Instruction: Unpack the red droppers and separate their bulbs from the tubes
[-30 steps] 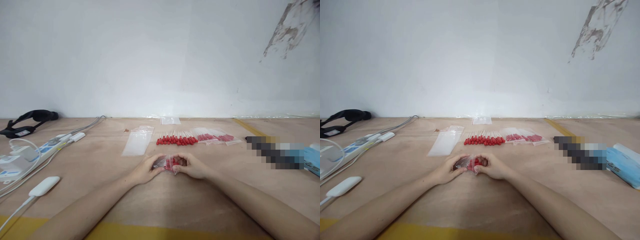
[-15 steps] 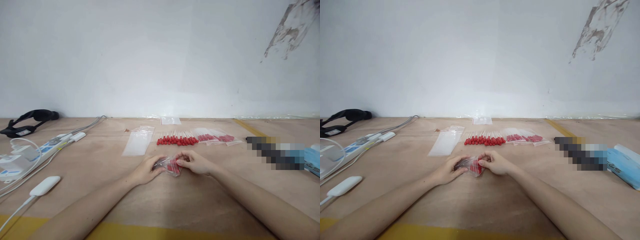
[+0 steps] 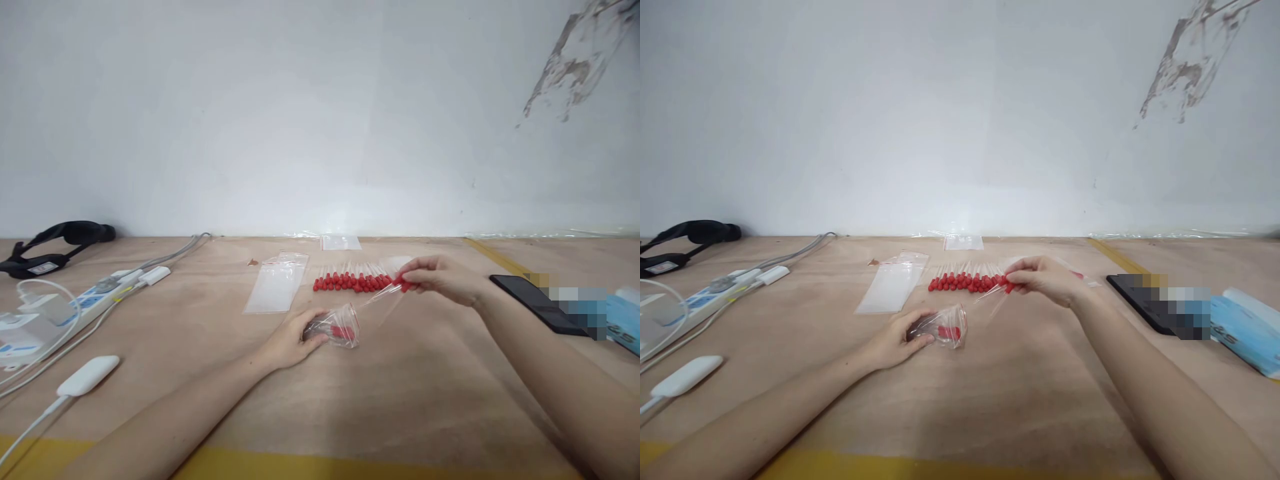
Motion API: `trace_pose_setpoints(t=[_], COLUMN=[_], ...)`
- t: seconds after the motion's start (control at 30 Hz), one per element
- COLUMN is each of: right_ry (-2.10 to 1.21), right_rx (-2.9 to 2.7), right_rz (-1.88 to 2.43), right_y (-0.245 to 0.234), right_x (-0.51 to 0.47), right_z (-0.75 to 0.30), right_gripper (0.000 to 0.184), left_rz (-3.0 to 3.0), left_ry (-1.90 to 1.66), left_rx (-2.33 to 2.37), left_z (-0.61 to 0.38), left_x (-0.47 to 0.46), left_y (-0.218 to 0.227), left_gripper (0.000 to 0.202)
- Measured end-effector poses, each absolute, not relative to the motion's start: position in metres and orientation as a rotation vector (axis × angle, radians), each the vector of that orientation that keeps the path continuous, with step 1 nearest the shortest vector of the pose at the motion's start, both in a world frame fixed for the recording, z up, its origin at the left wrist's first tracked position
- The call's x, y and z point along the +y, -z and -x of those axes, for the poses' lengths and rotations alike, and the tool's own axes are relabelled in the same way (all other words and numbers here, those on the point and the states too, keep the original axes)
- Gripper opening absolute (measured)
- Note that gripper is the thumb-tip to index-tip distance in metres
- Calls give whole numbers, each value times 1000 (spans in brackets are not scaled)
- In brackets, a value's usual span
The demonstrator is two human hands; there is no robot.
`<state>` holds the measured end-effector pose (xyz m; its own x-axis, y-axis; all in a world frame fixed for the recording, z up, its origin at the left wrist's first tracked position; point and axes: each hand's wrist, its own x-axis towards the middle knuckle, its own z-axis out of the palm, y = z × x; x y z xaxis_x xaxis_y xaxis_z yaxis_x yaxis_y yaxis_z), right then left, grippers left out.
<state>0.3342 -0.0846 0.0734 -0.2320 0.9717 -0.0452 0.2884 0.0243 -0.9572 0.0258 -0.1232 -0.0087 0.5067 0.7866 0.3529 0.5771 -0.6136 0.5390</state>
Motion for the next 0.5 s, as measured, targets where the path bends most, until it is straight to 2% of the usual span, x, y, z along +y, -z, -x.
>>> trace_pose_setpoints(t=[0.17,0.37,0.5], right_ry=[-759,0,189], right_rx=[-1449,-1757,-1944], right_rz=[1186,1017,1091], right_y=[-73,-29,-7], right_x=[-67,-31,-20], right_z=[-335,-290,-270], right_gripper=[24,20,20], left_rz=[-2409,-2416,-2432], left_ry=[-835,-827,-840], left_rx=[1119,1104,1088], left_z=[-26,-25,-25], left_x=[-122,-122,-122], left_y=[10,11,12], left_gripper=[40,39,39])
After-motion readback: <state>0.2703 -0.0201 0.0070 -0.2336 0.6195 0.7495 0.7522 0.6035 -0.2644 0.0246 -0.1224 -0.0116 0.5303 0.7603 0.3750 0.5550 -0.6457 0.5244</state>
